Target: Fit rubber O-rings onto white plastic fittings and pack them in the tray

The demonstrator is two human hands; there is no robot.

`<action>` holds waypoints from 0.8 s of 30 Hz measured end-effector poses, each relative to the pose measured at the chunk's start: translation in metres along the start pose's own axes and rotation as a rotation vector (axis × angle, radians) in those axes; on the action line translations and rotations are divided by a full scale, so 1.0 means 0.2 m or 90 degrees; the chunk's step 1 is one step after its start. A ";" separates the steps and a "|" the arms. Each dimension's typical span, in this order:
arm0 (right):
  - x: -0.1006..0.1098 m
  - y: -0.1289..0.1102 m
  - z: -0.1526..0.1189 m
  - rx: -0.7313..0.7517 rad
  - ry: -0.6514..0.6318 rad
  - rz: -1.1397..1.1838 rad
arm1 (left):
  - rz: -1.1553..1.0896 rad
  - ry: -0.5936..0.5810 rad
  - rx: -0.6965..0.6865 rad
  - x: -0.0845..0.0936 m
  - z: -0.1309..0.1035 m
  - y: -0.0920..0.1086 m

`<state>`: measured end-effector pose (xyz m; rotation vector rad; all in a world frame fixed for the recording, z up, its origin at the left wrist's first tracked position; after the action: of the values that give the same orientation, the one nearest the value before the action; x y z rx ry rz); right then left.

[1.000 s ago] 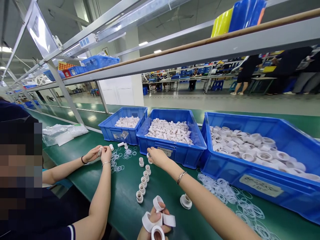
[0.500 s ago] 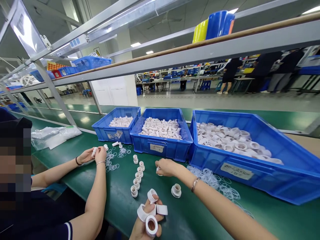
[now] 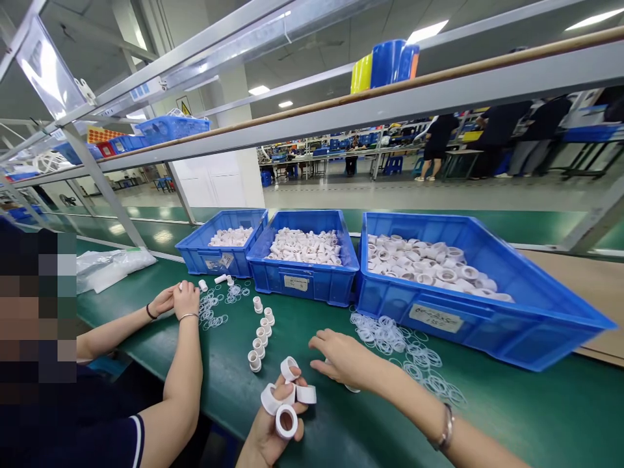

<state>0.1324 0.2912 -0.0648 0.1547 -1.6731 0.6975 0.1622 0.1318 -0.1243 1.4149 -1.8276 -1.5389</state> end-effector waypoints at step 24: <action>0.05 0.02 0.67 0.143 0.233 0.038 | 1.037 0.161 -0.426 0.66 0.65 0.78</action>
<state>0.0141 0.2267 -0.0650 0.1278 -1.2522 0.9014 -0.0673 0.0732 -0.0719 -0.3038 -1.2935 -0.7696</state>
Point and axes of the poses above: each hand's wrist, its own z-axis towards the middle knuckle, its own x-axis out of the back of the hand, y = z × x, the point moved 6 cm from there along z, towards the middle knuckle, and after that the axes turned 8 degrees about x, right-handed, at the moved point
